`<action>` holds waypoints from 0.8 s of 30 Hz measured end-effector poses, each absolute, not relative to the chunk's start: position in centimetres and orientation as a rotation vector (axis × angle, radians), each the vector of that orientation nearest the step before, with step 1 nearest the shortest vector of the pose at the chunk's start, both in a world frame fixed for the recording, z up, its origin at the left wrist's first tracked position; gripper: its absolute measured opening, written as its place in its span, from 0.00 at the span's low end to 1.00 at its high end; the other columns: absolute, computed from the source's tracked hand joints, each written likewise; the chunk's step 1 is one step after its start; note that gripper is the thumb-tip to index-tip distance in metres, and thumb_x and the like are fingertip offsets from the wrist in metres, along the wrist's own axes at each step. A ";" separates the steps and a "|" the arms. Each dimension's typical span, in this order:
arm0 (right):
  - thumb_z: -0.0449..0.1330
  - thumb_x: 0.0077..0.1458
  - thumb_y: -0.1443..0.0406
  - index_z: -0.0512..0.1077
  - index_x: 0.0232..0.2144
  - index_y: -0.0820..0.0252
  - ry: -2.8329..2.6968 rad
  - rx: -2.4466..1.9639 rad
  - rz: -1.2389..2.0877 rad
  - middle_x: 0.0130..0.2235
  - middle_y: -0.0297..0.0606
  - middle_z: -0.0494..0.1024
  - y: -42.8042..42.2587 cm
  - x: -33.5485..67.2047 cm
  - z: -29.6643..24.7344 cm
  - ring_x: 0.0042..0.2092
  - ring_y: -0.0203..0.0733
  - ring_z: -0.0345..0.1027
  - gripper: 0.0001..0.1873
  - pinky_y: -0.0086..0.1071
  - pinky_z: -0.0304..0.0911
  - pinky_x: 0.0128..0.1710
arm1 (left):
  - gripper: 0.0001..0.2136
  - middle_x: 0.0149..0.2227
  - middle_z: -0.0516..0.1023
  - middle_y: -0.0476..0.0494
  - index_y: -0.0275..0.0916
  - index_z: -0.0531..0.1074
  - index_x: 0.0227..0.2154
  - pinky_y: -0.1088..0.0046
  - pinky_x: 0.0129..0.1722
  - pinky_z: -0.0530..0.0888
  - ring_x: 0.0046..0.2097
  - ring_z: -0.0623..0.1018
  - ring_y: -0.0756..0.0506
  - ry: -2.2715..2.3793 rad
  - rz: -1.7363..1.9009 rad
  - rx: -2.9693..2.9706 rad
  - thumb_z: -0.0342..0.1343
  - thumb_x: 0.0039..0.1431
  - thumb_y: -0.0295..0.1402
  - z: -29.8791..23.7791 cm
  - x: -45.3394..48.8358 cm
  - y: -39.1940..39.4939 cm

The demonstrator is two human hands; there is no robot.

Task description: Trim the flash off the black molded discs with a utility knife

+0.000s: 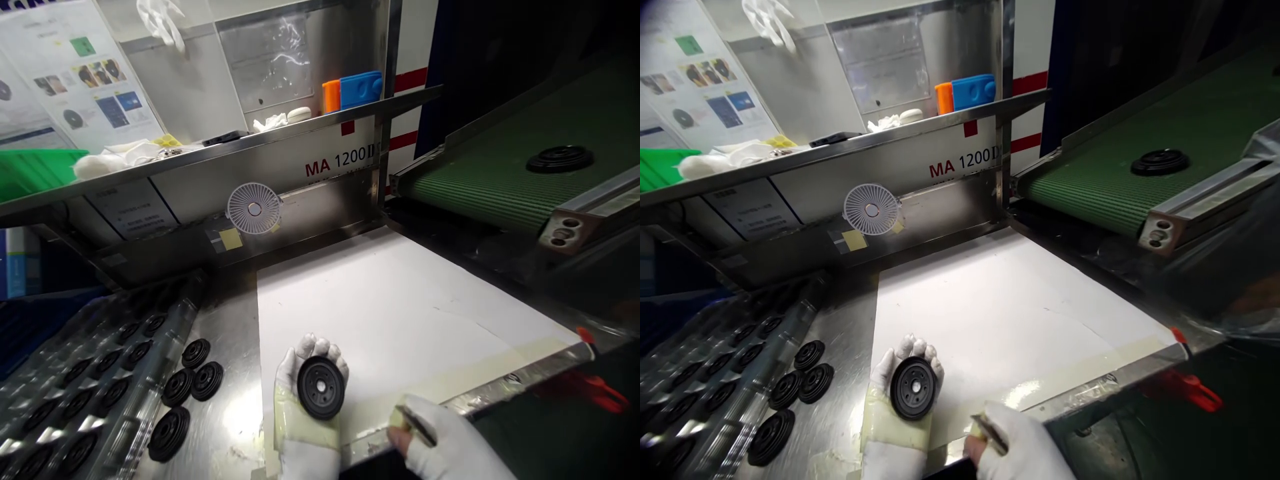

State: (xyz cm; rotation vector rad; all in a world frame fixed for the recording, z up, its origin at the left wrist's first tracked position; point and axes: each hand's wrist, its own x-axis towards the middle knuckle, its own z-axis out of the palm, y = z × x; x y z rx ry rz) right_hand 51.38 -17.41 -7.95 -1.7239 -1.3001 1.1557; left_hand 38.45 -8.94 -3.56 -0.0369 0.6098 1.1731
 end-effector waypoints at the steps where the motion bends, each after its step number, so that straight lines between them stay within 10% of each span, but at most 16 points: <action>1: 0.57 0.46 0.56 0.65 0.21 0.58 -1.311 -1.773 1.104 0.21 0.31 0.70 -17.4 52.4 -8.1 0.26 0.39 0.65 0.12 0.26 0.57 0.26 | 0.12 0.27 0.74 0.40 0.34 0.75 0.24 0.68 0.32 0.72 0.33 0.74 0.45 0.604 1.162 -0.053 0.48 0.53 0.34 -3.6 38.2 -8.9; 10: 0.49 0.51 0.58 0.57 0.56 0.57 -1.452 -1.811 0.739 0.54 0.43 0.63 -18.0 56.4 -9.9 0.56 0.48 0.55 0.29 0.41 0.50 0.57 | 0.14 0.41 0.76 0.37 0.36 0.75 0.37 0.46 0.51 0.61 0.49 0.70 0.35 0.394 1.027 -0.027 0.47 0.51 0.32 -4.2 37.0 -10.0; 17: 0.45 0.56 0.61 0.70 0.31 0.60 -1.330 -1.601 1.095 0.25 0.36 0.72 -17.4 56.8 -8.8 0.26 0.37 0.66 0.15 0.28 0.63 0.25 | 0.20 0.47 0.73 0.38 0.40 0.70 0.46 0.40 0.51 0.56 0.53 0.66 0.34 0.269 0.992 0.108 0.46 0.48 0.28 -4.1 36.2 -10.9; 24: 0.52 0.53 0.55 0.65 0.18 0.57 -1.322 -1.840 0.800 0.20 0.33 0.68 -17.8 59.3 -8.4 0.23 0.37 0.62 0.17 0.28 0.58 0.22 | 0.18 0.50 0.71 0.40 0.43 0.71 0.44 0.48 0.48 0.64 0.52 0.68 0.35 0.402 0.981 0.147 0.50 0.48 0.32 -3.1 36.7 -11.5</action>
